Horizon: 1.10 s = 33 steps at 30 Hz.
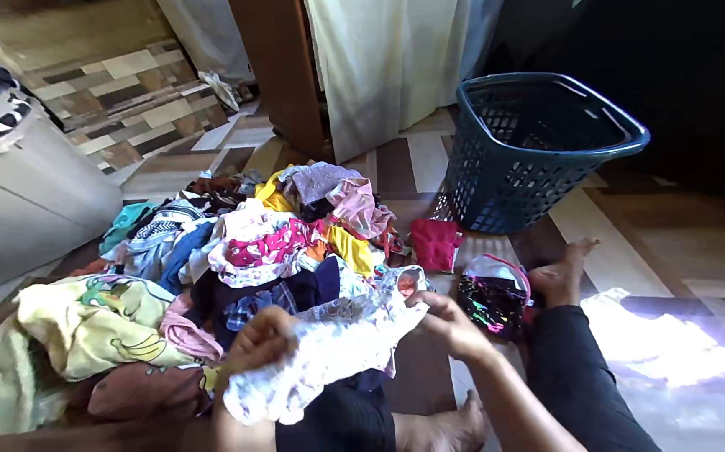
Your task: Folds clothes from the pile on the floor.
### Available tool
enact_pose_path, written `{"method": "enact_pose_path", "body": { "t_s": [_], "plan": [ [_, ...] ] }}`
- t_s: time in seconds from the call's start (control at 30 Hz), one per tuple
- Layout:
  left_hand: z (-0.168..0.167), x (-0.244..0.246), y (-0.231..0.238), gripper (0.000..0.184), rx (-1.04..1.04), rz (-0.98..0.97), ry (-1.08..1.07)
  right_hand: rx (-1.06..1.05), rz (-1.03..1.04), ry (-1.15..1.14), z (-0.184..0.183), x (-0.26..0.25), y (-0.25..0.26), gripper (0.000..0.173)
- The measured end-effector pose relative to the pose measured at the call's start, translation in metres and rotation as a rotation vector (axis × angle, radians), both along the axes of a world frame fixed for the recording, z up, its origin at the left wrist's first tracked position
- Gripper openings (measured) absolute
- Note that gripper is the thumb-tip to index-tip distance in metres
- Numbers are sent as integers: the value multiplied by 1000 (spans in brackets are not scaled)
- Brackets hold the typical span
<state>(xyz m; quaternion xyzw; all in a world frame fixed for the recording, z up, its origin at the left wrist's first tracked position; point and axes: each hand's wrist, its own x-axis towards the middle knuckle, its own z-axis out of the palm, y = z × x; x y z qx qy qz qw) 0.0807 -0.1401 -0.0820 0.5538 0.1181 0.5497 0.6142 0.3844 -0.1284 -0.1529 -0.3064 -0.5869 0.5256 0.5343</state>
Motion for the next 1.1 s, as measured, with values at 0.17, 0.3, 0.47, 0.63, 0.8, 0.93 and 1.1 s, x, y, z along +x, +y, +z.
{"method": "enact_pose_path", "body": {
  "t_s": [0.17,0.3,0.47,0.63,0.8,0.93,1.1],
  "plan": [
    [34,13,20,23,-471,823,148,-32,29,279,51,2,4,13],
    [-10,28,69,29,-696,978,466,-435,-265,-130,28,-17,20,18],
    [-115,16,62,40,-447,886,838,-651,-105,-672,-57,-19,29,38],
    [-119,34,48,39,-423,777,1125,-661,-89,-806,-69,-21,28,42],
    [-122,32,70,61,-514,839,1173,-548,-215,-1306,-38,-25,20,43],
    [-123,30,86,41,-462,855,1183,-367,-247,-1306,-37,-32,26,48],
    [-104,33,93,33,-342,849,1223,-511,-73,-1152,-50,-46,53,62]
  ]
}}
